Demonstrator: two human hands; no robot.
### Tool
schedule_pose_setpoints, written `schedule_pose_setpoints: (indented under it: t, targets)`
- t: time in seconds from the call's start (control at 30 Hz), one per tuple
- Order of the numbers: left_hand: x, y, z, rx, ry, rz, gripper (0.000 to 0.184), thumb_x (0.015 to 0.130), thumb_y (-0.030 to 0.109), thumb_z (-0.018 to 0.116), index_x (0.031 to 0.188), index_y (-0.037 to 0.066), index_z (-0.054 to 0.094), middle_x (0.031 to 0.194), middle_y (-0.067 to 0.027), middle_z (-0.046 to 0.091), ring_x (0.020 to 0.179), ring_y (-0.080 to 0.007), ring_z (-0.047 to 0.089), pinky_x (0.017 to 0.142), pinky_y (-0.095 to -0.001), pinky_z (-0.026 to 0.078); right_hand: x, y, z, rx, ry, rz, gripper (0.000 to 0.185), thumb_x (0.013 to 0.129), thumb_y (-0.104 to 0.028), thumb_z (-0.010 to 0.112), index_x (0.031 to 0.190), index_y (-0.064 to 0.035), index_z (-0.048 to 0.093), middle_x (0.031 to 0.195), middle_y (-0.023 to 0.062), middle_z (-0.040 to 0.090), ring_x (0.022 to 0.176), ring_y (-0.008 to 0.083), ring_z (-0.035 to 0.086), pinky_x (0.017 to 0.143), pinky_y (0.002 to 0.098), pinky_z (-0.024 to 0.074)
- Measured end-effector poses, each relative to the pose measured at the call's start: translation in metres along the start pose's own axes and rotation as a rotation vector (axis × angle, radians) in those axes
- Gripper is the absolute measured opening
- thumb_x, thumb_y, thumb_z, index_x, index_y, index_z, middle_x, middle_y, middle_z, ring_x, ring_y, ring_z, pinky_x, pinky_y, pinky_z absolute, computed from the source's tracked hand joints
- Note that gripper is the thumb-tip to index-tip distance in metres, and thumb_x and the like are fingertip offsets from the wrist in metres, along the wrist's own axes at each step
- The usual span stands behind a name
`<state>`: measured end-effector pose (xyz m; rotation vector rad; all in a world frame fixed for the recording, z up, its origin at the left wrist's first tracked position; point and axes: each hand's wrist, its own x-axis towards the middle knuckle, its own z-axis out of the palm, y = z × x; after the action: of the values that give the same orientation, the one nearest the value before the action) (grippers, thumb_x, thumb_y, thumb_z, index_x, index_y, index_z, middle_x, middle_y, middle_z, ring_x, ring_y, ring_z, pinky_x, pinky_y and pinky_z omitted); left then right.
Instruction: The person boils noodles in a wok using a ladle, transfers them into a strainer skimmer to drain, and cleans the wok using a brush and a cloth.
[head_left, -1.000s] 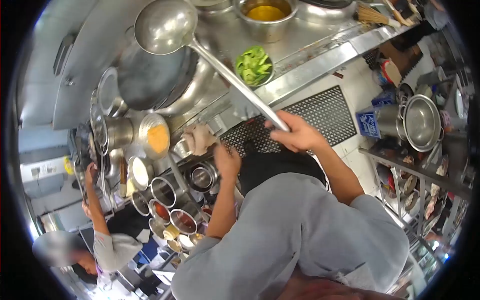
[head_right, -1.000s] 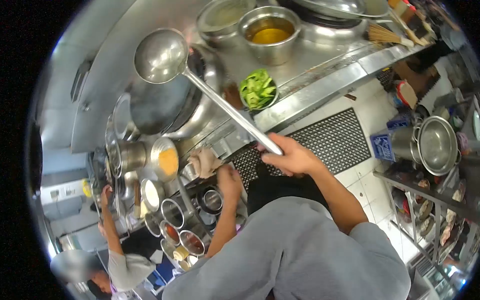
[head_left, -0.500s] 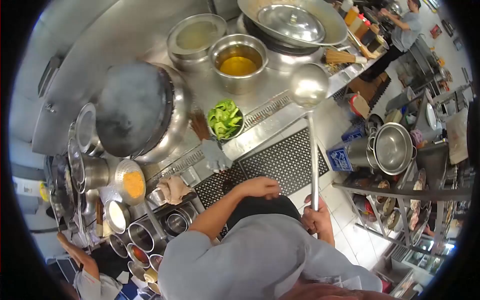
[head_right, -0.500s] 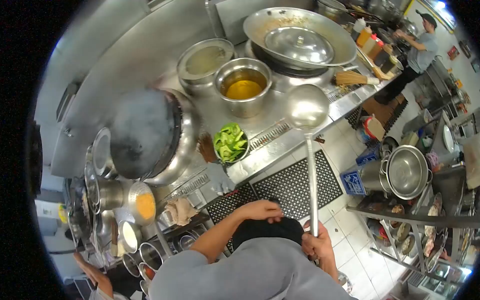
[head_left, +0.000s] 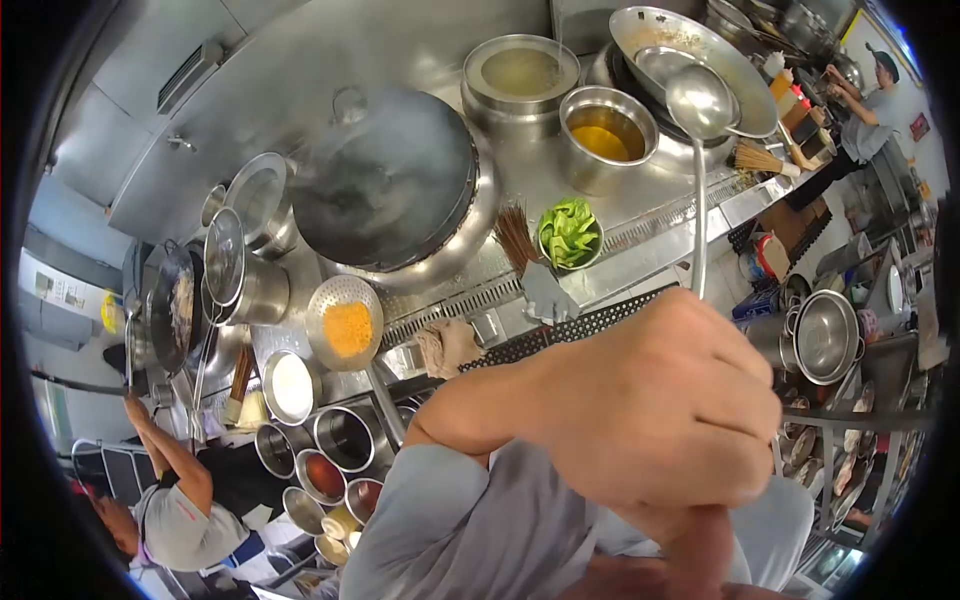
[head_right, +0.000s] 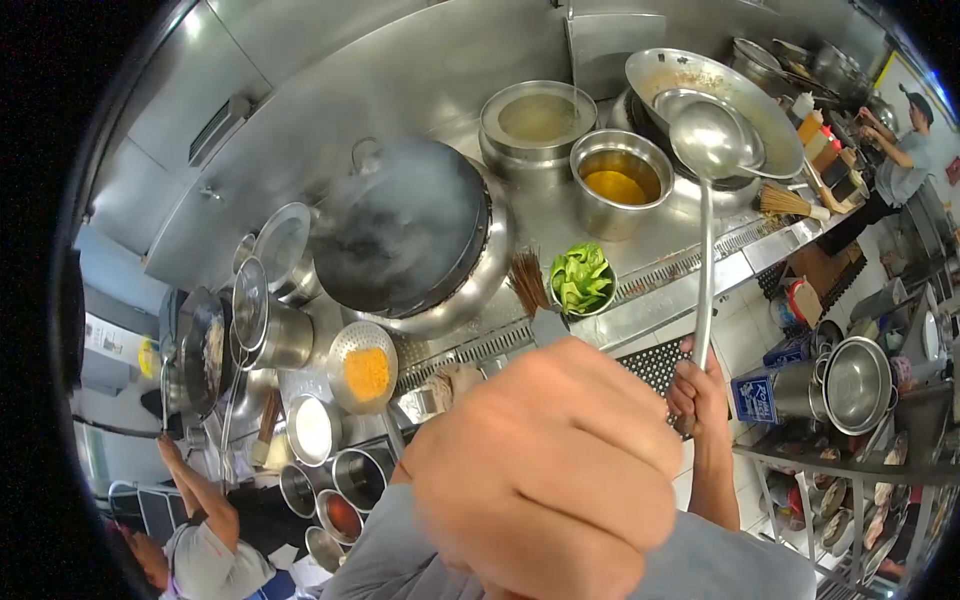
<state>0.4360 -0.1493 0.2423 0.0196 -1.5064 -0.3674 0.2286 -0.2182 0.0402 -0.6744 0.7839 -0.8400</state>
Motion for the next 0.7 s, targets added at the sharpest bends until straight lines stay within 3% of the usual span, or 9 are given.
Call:
schedule_pose_setpoints:
  t: [0.17, 0.3, 0.4, 0.47, 0.53, 0.57, 0.63, 0.67, 0.7]
  targets:
    - [-0.012, 0.017, -0.044, 0.084, -0.15, 0.017, 0.045, 0.084, 0.044, 0.061, 0.066, 0.006, 0.047, 0.061, -0.0024, 0.038, 0.047, -0.0207, 0.044, 0.039, -0.0333, 0.033, 0.03, 0.016, 0.062, -0.025, -0.046, 0.002, 0.026, 0.087, -0.005, 0.052, 0.113, -0.0069, 0.049, 0.05, -0.0043, 0.031, 0.034, 0.0072, 0.03, 0.033, 0.023, 0.0266]
    - [-0.007, 0.038, -0.082, 0.159, -0.169, -0.024, 0.044, 0.087, 0.042, 0.058, 0.066, 0.004, 0.051, 0.06, -0.0029, 0.042, 0.048, -0.0203, 0.047, 0.041, -0.0325, 0.036, 0.089, 0.01, 0.102, -0.252, -0.12, -0.094, 0.036, 0.081, -0.002, 0.049, 0.117, 0.0011, 0.046, 0.053, 0.0, 0.038, 0.037, 0.0105, 0.038, 0.034, 0.0239, 0.0314]
    - [-0.001, 0.062, -0.122, 0.233, -0.179, -0.105, 0.028, 0.08, 0.021, 0.056, 0.061, 0.001, 0.057, 0.061, -0.0083, 0.057, 0.042, -0.0153, 0.046, 0.038, -0.0268, 0.031, 0.161, -0.007, 0.121, -0.398, -0.109, -0.11, 0.038, 0.078, -0.006, 0.05, 0.115, 0.0048, 0.051, 0.056, 0.0039, 0.047, 0.04, 0.0134, 0.045, 0.037, 0.0259, 0.0359]
    - [-0.01, 0.067, -0.145, 0.452, -0.064, -0.202, 0.025, 0.082, 0.014, 0.054, 0.063, -0.001, 0.06, 0.063, -0.0101, 0.061, 0.043, -0.0138, 0.048, 0.039, -0.0235, 0.033, 0.217, -0.025, 0.134, -0.951, -0.112, -0.229, 0.039, 0.077, -0.009, 0.052, 0.112, 0.007, 0.055, 0.057, 0.011, 0.056, 0.044, 0.0185, 0.054, 0.04, 0.0287, 0.0397]
    - [-0.03, 0.079, -0.163, 0.86, 0.159, -0.518, 0.03, 0.092, 0.019, 0.054, 0.072, 0.0, 0.065, 0.065, -0.0073, 0.062, 0.051, -0.0134, 0.054, 0.047, -0.0211, 0.041, 0.298, -0.021, 0.127, -1.303, 0.023, -0.318, 0.034, 0.076, -0.013, 0.053, 0.102, 0.0071, 0.06, 0.061, 0.0186, 0.062, 0.05, 0.0237, 0.061, 0.044, 0.0336, 0.0438]
    - [-0.051, 0.081, -0.186, 0.907, 0.216, -0.637, 0.018, 0.09, 0.008, 0.052, 0.082, -0.001, 0.065, 0.073, -0.0065, 0.065, 0.052, -0.0102, 0.053, 0.047, -0.0223, 0.041, 0.355, -0.024, 0.115, -1.516, -0.031, -0.391, 0.029, 0.077, -0.016, 0.055, 0.097, 0.0042, 0.06, 0.058, 0.0129, 0.058, 0.049, 0.0222, 0.058, 0.045, 0.0349, 0.0449]
    - [-0.101, 0.086, -0.224, 1.014, 0.563, -0.934, 0.014, 0.09, 0.012, 0.057, 0.092, 0.0, 0.063, 0.078, -0.0044, 0.065, 0.058, -0.0072, 0.054, 0.053, -0.0233, 0.043, 0.397, -0.026, 0.123, -1.483, -0.096, -0.233, 0.022, 0.081, -0.02, 0.056, 0.085, 0.0007, 0.061, 0.063, 0.0078, 0.06, 0.052, 0.0187, 0.056, 0.044, 0.0334, 0.0448]
    - [-0.133, 0.09, -0.246, 1.031, 0.729, -0.985, 0.015, 0.09, 0.014, 0.057, 0.093, 0.0, 0.063, 0.077, -0.0038, 0.064, 0.06, -0.0072, 0.054, 0.056, -0.0231, 0.043, 0.441, -0.029, 0.11, -1.116, -0.307, 0.001, 0.02, 0.084, -0.018, 0.054, 0.089, -0.0012, 0.062, 0.069, 0.0075, 0.062, 0.051, 0.0161, 0.054, 0.043, 0.0295, 0.0427]
    - [-0.168, 0.106, -0.266, 1.043, 0.801, -1.033, 0.018, 0.092, 0.017, 0.057, 0.095, 0.0, 0.062, 0.078, -0.0049, 0.064, 0.061, -0.0085, 0.055, 0.057, -0.023, 0.043, 0.466, -0.033, 0.108, -0.422, -0.245, 0.264, 0.018, 0.086, -0.013, 0.054, 0.094, 0.0005, 0.062, 0.071, 0.0052, 0.06, 0.05, 0.0118, 0.05, 0.043, 0.0231, 0.0396]
